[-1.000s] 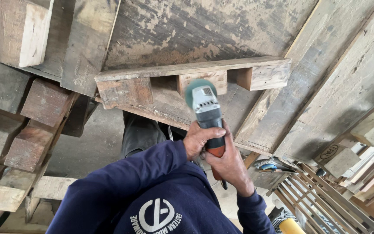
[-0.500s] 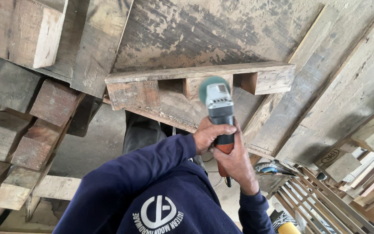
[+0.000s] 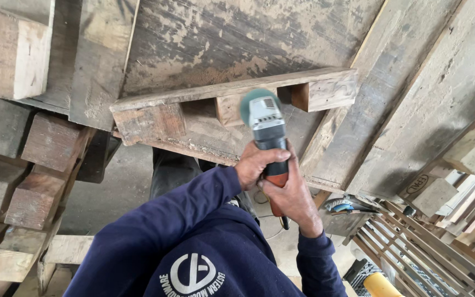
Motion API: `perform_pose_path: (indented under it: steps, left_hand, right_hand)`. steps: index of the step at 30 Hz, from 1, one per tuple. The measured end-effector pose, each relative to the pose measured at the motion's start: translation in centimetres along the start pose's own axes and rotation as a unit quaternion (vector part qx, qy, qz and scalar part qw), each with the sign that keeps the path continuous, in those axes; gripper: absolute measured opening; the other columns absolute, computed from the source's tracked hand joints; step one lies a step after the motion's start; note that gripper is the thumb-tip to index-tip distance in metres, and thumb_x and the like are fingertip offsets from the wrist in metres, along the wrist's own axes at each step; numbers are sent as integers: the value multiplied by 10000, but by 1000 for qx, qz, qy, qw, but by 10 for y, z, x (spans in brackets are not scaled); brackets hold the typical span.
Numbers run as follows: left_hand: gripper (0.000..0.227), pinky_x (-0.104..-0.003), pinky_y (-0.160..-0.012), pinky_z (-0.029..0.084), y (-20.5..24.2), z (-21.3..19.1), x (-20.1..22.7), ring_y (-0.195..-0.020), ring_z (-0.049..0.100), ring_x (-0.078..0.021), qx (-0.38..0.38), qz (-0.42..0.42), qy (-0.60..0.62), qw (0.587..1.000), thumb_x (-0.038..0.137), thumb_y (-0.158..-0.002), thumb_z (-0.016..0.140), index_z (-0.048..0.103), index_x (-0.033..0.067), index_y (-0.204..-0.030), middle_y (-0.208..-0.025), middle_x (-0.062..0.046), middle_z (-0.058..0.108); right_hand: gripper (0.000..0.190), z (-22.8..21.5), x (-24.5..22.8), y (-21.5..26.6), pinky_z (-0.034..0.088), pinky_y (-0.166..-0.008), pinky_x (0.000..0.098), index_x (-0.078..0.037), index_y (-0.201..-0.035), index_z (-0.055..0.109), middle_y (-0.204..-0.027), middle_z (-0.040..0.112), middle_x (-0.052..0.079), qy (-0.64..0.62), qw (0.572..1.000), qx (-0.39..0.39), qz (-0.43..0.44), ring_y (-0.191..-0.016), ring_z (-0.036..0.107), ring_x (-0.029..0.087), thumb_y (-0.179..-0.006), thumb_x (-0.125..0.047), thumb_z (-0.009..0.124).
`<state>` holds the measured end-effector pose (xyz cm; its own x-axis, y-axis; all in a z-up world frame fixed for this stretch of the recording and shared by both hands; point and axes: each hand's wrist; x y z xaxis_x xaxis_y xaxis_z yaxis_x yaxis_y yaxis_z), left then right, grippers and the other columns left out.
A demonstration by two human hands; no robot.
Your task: The person uses an angle grinder to smooth the surface of a wooden pallet. They move the tool back and forth across the wood, generating sparks, and briefly pause to reposition the pallet with their hand before resuming the grinding process.
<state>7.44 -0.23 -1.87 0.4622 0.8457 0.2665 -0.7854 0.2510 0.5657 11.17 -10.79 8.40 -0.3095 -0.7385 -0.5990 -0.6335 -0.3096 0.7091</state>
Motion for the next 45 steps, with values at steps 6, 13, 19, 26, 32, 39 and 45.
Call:
perform_pose_path:
  steps: [6,13,19,26,32,39,45]
  left_hand:
    - [338,-375,-828,619,-16,16,-21,-857,705,-199,-12,-30,-31,999,213,-793,824,699,43,-1056,-950,-88,721]
    - [366,-374,-829,626,2,20,-38,-854,707,-190,11,-42,-20,999,199,-761,833,681,71,-1069,-932,-71,713]
    - [361,-386,-822,608,-32,15,-27,-853,698,-199,-13,-27,23,999,205,-788,822,708,23,-1078,-946,-84,721]
    - [318,-395,-860,635,19,10,-37,-872,718,-207,4,-23,-61,998,189,-804,800,672,63,-1066,-923,-76,715]
    - [314,-416,-927,607,68,-29,-21,-950,717,-239,17,8,-7,1000,111,-830,808,673,15,-1097,-1016,-126,731]
    - [354,-406,-898,641,66,-30,-25,-929,737,-216,17,-36,-40,998,123,-784,810,655,50,-1094,-1010,-109,725]
    - [375,-386,-897,617,78,-40,-9,-915,716,-210,13,1,-24,1000,141,-819,816,662,11,-1136,-1021,-117,718]
  right_hand:
    - [998,-9,28,16,596,-836,395,-81,-1589,214,-1182,642,173,-17,998,64,22,-1032,685,244,-761,-132,768]
    - [812,-7,33,35,612,-820,385,-62,-1454,329,-1126,651,149,-34,997,31,66,-991,703,226,-765,-126,755]
    - [734,-21,36,8,588,-787,389,-32,-1420,369,-1094,629,143,-32,998,47,-6,-955,656,226,-793,-109,743]
    - [928,7,25,39,644,-748,396,-106,-1521,237,-1082,642,148,-4,990,18,142,-902,716,259,-740,-127,736]
    - [1104,58,23,46,622,-854,404,-146,-1620,109,-1189,662,187,26,998,11,54,-1007,737,276,-743,-183,779]
    - [1101,69,18,51,650,-818,388,-185,-1608,124,-1241,627,181,0,990,43,133,-1006,732,261,-727,-215,783]
    - [1035,88,-13,59,582,-886,387,-111,-1602,193,-1243,669,216,20,997,59,49,-1082,710,277,-759,-223,784]
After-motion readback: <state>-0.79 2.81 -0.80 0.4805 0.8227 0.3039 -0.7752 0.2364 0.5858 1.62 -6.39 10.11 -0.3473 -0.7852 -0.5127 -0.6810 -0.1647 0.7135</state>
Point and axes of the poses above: each hand's wrist, its own y-axis away from the middle knuckle, its own z-axis out of the palm, x = y × z
